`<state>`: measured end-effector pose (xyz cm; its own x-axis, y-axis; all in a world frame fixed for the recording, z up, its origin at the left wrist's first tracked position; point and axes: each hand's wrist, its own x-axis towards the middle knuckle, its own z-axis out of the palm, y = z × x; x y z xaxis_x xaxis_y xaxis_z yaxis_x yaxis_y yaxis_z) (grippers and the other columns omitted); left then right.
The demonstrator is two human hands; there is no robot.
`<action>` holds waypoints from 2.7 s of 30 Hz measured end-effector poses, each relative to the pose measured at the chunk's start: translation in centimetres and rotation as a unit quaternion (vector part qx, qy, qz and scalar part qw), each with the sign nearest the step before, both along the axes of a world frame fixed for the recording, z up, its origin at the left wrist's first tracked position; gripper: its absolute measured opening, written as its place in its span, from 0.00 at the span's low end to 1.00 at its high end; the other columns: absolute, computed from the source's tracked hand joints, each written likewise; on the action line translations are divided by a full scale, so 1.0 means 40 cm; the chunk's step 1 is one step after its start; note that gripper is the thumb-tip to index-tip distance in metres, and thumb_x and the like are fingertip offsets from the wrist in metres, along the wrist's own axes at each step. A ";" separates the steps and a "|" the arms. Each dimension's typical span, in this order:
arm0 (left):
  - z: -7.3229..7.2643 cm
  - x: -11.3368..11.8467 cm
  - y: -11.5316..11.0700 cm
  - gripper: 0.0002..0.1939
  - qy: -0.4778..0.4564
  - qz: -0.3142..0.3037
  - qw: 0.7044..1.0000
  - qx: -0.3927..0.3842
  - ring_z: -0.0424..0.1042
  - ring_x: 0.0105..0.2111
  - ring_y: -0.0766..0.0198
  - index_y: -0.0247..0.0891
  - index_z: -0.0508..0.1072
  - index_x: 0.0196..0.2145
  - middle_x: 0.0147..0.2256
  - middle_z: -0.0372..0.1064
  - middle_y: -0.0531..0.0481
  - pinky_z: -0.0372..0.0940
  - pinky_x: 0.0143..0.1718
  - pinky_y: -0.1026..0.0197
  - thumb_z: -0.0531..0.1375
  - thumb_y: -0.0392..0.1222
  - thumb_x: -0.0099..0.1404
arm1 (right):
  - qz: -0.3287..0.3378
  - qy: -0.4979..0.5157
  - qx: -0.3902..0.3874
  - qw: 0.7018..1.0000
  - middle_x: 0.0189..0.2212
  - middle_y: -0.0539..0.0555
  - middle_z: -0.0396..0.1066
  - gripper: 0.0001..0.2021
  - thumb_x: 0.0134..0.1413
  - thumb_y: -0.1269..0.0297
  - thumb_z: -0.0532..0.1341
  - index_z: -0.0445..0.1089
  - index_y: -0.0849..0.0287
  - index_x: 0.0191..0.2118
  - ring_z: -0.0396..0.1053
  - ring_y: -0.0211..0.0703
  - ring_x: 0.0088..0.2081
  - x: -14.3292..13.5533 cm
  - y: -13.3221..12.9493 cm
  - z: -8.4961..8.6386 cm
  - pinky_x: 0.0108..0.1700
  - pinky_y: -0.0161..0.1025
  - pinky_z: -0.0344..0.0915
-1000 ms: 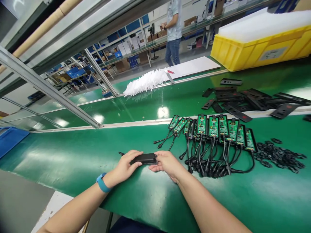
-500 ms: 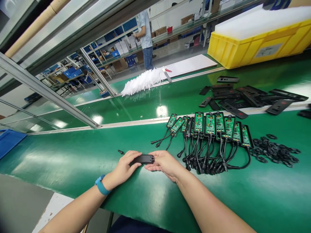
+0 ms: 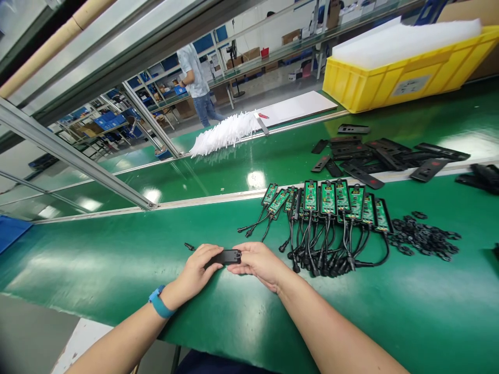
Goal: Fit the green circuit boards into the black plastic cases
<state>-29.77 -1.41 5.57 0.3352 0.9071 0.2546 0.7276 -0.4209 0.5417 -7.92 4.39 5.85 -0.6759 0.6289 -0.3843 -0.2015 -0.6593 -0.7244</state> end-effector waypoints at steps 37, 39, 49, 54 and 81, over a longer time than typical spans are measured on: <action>0.096 0.008 0.024 0.22 -0.271 0.060 0.834 -0.476 0.70 0.23 0.68 0.32 0.69 0.32 0.28 0.71 0.48 0.62 0.27 0.65 0.66 0.56 0.54 | -0.007 -0.090 0.111 0.990 0.26 0.52 0.75 0.23 0.49 0.59 0.65 0.66 0.66 0.49 0.75 0.40 0.24 -0.028 -0.038 0.004 0.28 0.34 0.71; 0.092 0.006 0.028 0.23 -0.272 0.069 0.831 -0.480 0.70 0.22 0.68 0.32 0.68 0.32 0.27 0.71 0.48 0.62 0.25 0.66 0.65 0.56 0.54 | -0.010 -0.092 0.126 0.988 0.25 0.52 0.74 0.24 0.49 0.58 0.65 0.65 0.66 0.49 0.75 0.40 0.24 -0.025 -0.033 0.001 0.28 0.35 0.71; 0.106 0.007 0.017 0.22 -0.290 0.058 0.836 -0.462 0.71 0.24 0.68 0.31 0.67 0.34 0.30 0.71 0.47 0.64 0.28 0.65 0.65 0.55 0.56 | 0.039 -0.092 0.126 0.987 0.26 0.55 0.74 0.17 0.48 0.52 0.65 0.64 0.63 0.33 0.73 0.38 0.24 -0.026 -0.040 0.003 0.26 0.34 0.68; 0.109 0.004 0.012 0.22 -0.272 0.009 0.804 -0.529 0.73 0.28 0.64 0.33 0.67 0.34 0.31 0.70 0.48 0.67 0.35 0.60 0.69 0.51 0.52 | 0.060 -0.119 0.171 0.976 0.22 0.52 0.73 0.15 0.47 0.56 0.64 0.63 0.61 0.32 0.72 0.39 0.22 -0.037 -0.052 -0.013 0.24 0.35 0.67; 0.090 0.031 -0.011 0.22 -0.267 0.036 0.790 -0.551 0.73 0.26 0.65 0.35 0.66 0.33 0.28 0.71 0.49 0.61 0.27 0.65 0.68 0.53 0.52 | 0.079 -0.150 0.220 0.961 0.11 0.44 0.55 0.16 0.49 0.54 0.61 0.67 0.62 0.21 0.48 0.29 0.15 -0.036 -0.040 -0.021 0.19 0.31 0.43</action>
<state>-28.51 -1.84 9.15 0.3854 0.6882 -0.6147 0.2712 0.5523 0.7883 -9.36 2.77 5.00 -0.6759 0.6743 -0.2974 0.1372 -0.2813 -0.9498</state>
